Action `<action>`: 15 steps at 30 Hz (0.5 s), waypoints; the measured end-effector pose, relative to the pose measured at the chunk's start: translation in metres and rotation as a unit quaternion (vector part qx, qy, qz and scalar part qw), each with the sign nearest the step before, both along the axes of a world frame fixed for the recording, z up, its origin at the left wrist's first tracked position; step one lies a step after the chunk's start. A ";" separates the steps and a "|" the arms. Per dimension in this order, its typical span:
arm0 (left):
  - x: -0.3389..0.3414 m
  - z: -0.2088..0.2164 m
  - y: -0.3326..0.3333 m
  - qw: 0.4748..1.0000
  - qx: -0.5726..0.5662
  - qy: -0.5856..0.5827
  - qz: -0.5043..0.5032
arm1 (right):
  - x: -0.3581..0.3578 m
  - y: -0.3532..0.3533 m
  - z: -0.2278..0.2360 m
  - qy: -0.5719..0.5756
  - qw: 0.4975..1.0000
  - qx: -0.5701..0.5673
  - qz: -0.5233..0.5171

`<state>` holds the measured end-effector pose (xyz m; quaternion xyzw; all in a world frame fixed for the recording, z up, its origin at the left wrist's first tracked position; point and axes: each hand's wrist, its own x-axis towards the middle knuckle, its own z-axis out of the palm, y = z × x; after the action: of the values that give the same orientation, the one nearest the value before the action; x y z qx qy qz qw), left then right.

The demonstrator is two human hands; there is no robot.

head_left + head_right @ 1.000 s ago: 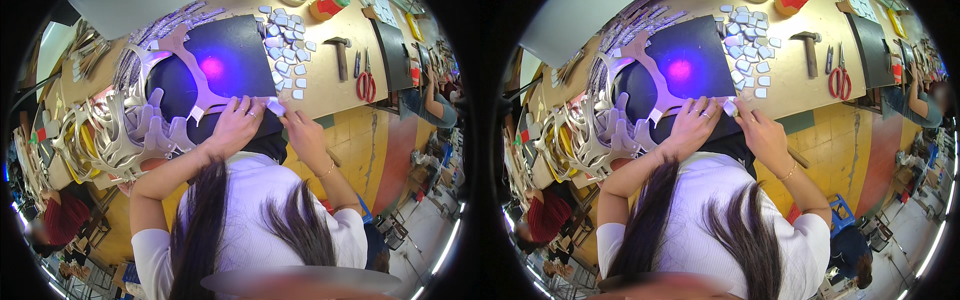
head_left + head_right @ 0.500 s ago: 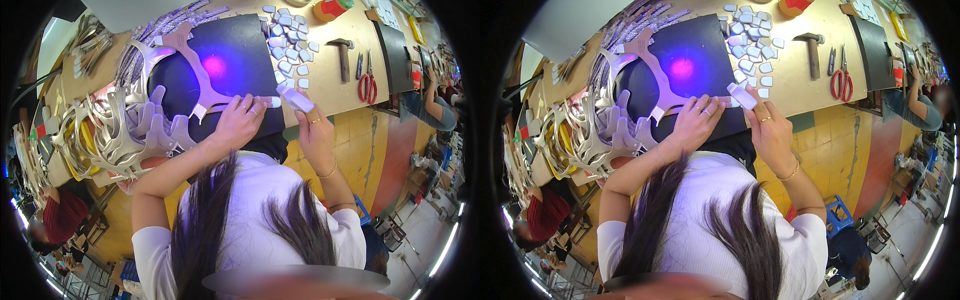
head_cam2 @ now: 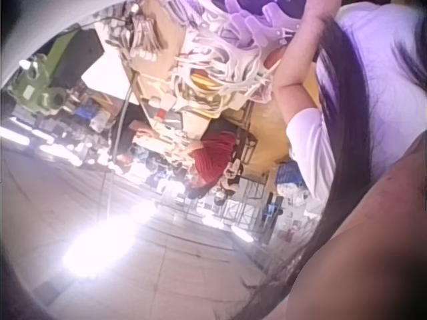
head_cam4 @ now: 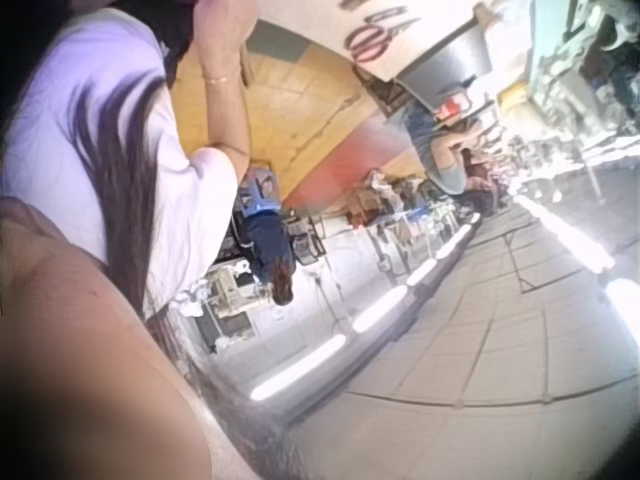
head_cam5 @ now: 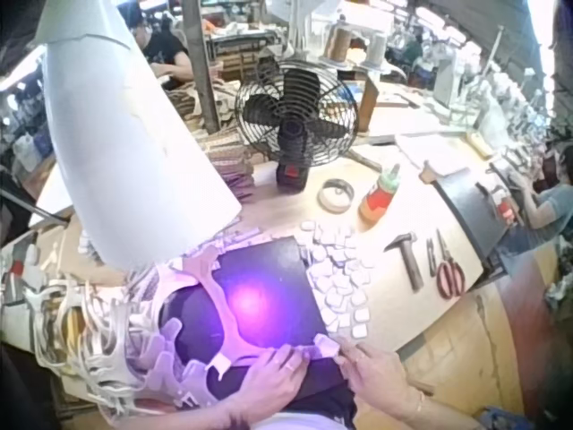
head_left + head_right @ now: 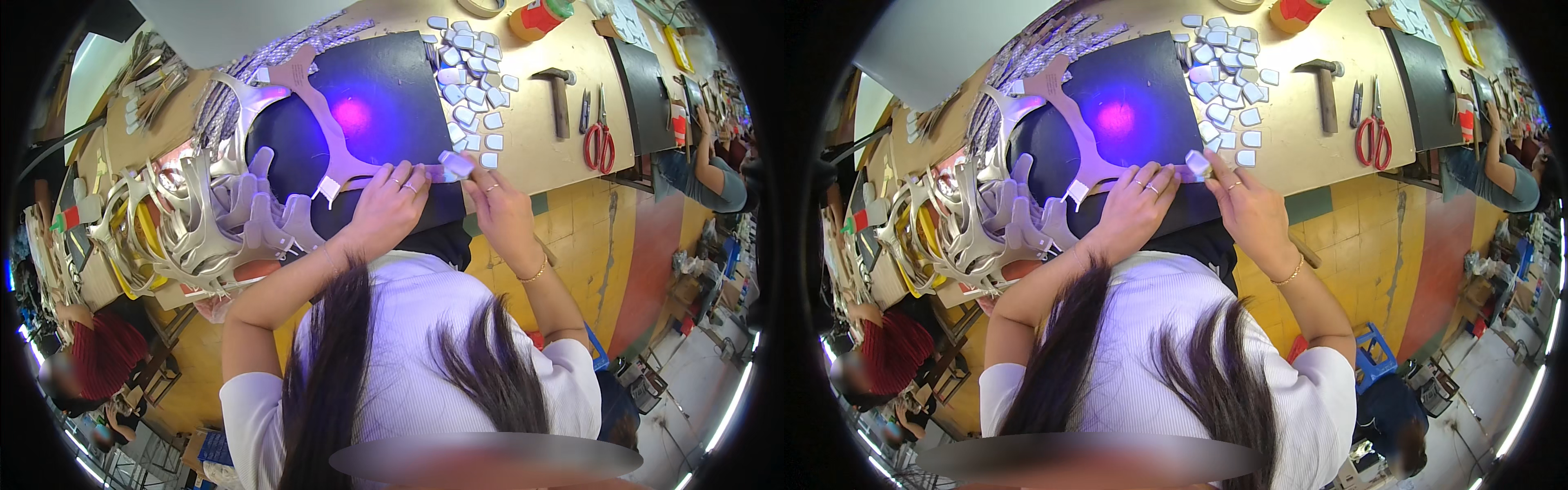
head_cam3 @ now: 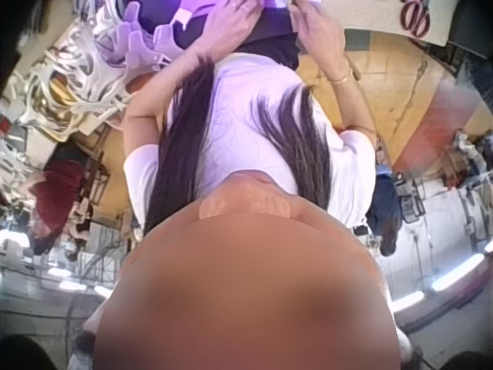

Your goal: The person assembles small white plastic pieces onto a larger white plastic frame. She applies glue to the frame, places the pieces, and uses a hammer to secure them. She also uses scissors to trim excess material from the pieces.

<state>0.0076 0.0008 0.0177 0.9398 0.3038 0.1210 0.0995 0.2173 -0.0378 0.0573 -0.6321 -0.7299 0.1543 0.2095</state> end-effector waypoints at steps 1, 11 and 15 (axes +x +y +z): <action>-0.001 0.001 -0.001 1.000 -0.004 0.006 0.002 | 0.002 -0.001 0.001 0.038 0.999 0.013 -0.003; -0.004 0.002 -0.002 1.000 -0.003 -0.031 -0.002 | 0.000 0.000 0.000 0.050 0.999 0.000 -0.012; -0.015 0.022 0.001 0.994 -0.062 -0.091 0.011 | -0.008 0.051 -0.007 0.048 0.997 0.054 -0.021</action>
<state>-0.0073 0.0016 0.0393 0.9135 0.3105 0.1882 0.1833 0.2097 0.0131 0.0506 -0.6272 -0.7124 0.1406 0.2816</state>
